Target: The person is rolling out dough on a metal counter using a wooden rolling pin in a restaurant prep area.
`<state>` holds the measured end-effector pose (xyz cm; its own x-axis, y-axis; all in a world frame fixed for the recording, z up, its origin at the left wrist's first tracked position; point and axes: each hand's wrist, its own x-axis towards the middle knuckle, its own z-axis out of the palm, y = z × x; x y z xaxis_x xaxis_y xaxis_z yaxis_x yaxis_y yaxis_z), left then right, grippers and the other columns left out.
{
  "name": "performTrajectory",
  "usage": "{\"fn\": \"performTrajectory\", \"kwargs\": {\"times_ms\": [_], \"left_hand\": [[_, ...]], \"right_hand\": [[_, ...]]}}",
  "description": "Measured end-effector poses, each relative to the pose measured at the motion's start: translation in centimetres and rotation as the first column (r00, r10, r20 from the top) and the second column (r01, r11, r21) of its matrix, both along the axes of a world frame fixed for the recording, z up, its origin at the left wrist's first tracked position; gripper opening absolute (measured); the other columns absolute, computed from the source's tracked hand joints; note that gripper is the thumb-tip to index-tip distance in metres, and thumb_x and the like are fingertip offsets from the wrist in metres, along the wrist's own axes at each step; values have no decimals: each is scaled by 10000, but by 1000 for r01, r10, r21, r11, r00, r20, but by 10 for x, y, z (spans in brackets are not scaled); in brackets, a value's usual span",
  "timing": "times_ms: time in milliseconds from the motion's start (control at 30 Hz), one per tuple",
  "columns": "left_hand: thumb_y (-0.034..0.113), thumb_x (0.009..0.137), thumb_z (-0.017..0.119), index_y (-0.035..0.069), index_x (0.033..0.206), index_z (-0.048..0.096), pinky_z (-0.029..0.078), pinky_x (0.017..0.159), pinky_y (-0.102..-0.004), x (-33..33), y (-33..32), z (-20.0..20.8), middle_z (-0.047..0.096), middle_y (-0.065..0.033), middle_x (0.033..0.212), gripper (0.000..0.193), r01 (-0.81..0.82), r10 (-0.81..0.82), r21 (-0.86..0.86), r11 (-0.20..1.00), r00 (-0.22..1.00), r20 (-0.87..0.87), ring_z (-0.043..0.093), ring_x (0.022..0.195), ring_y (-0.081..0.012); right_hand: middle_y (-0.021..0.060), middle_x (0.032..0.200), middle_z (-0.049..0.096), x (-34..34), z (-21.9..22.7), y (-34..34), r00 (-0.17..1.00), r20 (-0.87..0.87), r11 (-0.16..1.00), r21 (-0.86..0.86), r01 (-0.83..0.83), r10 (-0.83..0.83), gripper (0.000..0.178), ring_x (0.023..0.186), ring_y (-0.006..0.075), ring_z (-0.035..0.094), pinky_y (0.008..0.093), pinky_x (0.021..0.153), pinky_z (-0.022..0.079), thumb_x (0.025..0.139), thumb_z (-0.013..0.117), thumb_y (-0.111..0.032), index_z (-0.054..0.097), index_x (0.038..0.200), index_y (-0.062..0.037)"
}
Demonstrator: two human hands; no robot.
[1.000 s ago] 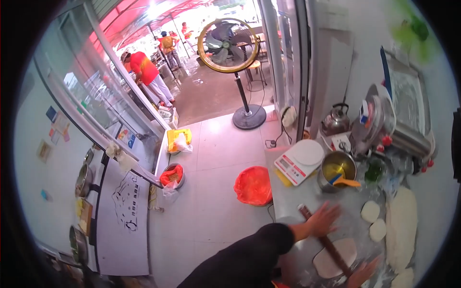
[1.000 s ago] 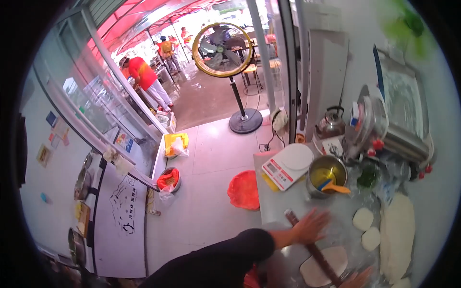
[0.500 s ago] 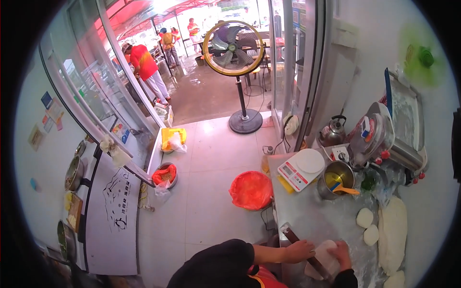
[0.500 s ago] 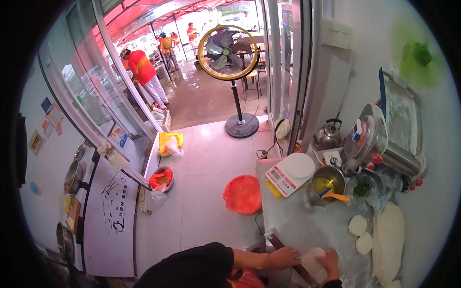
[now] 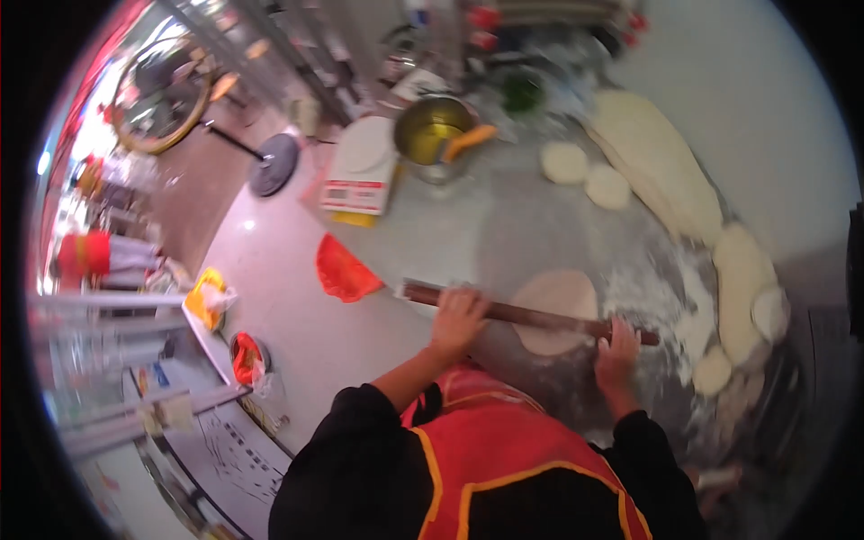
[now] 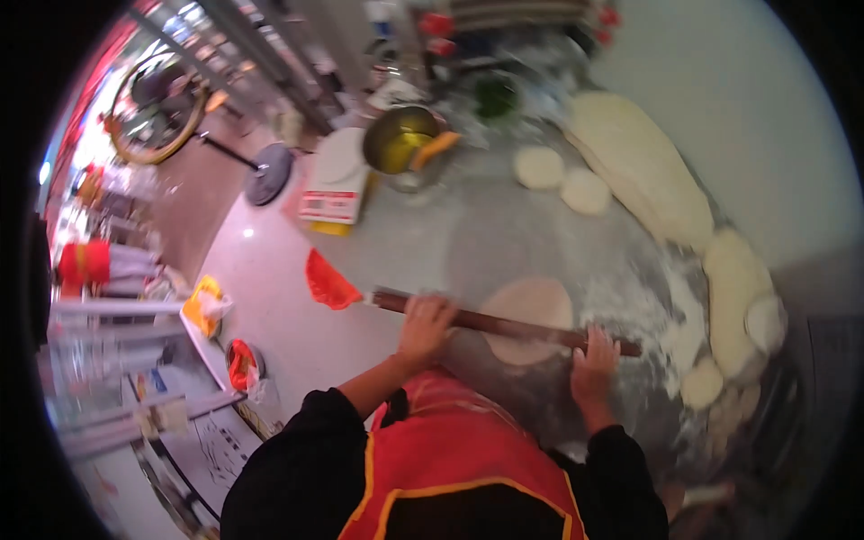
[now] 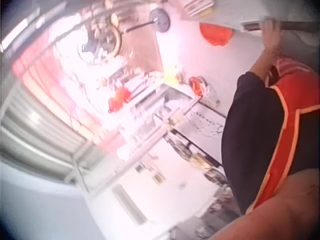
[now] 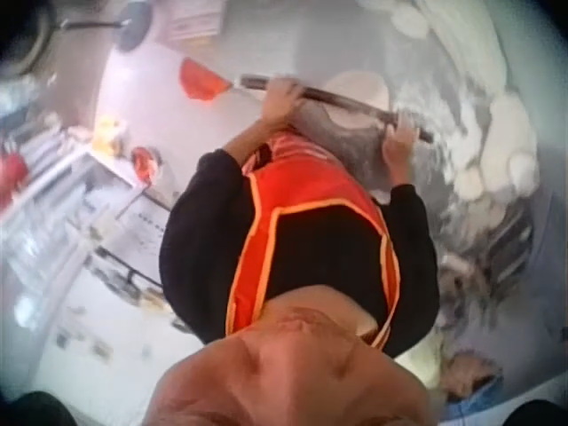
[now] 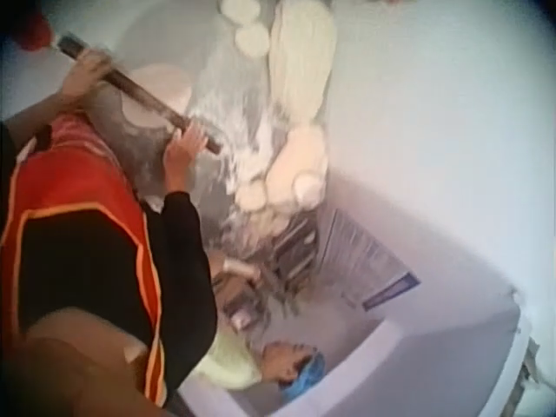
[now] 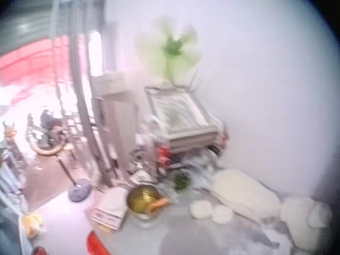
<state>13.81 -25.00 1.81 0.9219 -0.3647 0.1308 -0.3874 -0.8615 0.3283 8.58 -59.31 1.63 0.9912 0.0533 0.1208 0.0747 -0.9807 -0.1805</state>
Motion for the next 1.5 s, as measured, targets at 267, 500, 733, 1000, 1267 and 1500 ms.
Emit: {"fn": "performTrajectory", "kwargs": {"times_ms": [267, 500, 733, 1000, 1267, 1500], "left_hand": [[375, 899, 523, 85, 1429, 346, 203, 1114, -515, 136, -56, 5, 349, -136, 1473, 630, -11, 7, 140, 990, 1000, 31, 308, 1362, -330], [399, 906, 510, 38, 1437, 316, 163, 1133, -519, 190, -65, 5, 320, -170, 1486, 670, -3, -35, 162, 987, 973, 228, 278, 1381, -341], [344, 890, 538, 15, 1340, 442, 229, 1113, -498, 59, -10, -17, 414, -196, 1420, 565, 128, -118, 72, 989, 984, -129, 363, 1330, -355], [368, 871, 556, 0, 1380, 398, 171, 1122, -516, 43, -9, 7, 375, -200, 1450, 648, 32, -20, 157, 987, 997, -75, 310, 1364, -359], [383, 907, 479, 12, 1443, 296, 117, 1119, -565, 100, -34, 2, 282, -182, 1508, 678, 64, -68, 197, 978, 998, 13, 243, 1399, -352], [446, 878, 526, 27, 1451, 286, 120, 1137, -535, 185, -57, 7, 296, -165, 1502, 749, 57, -88, 192, 980, 984, 157, 236, 1405, -327]], "right_hand": [[148, 1471, 351, 120, -3, -22, 975, 96, 972, -110, 209, -199, 575, 1351, 339, 329, 536, 1107, 207, 947, 480, -258, 298, 1446, -39], [184, 1460, 353, 167, -4, -34, 957, 233, 985, 33, 171, -174, 591, 1337, 360, 340, 526, 1106, 219, 930, 501, -250, 305, 1436, -17], [233, 1399, 417, -2, 16, -13, 990, -106, 976, 189, 110, -91, 514, 1307, 381, 378, 527, 1102, 216, 922, 496, -220, 406, 1376, 3], [214, 1443, 371, -31, 8, -4, 984, -24, 982, 63, 178, -177, 554, 1340, 351, 345, 518, 1114, 198, 924, 472, -203, 333, 1420, 2], [169, 1484, 326, 36, 5, -28, 969, 13, 968, -33, 249, -248, 600, 1383, 327, 285, 566, 1118, 147, 925, 487, -245, 288, 1445, -21], [195, 1491, 295, 112, 9, -46, 966, 154, 976, -18, 215, -210, 597, 1396, 345, 247, 561, 1125, 129, 939, 456, -225, 250, 1454, -4]]}}
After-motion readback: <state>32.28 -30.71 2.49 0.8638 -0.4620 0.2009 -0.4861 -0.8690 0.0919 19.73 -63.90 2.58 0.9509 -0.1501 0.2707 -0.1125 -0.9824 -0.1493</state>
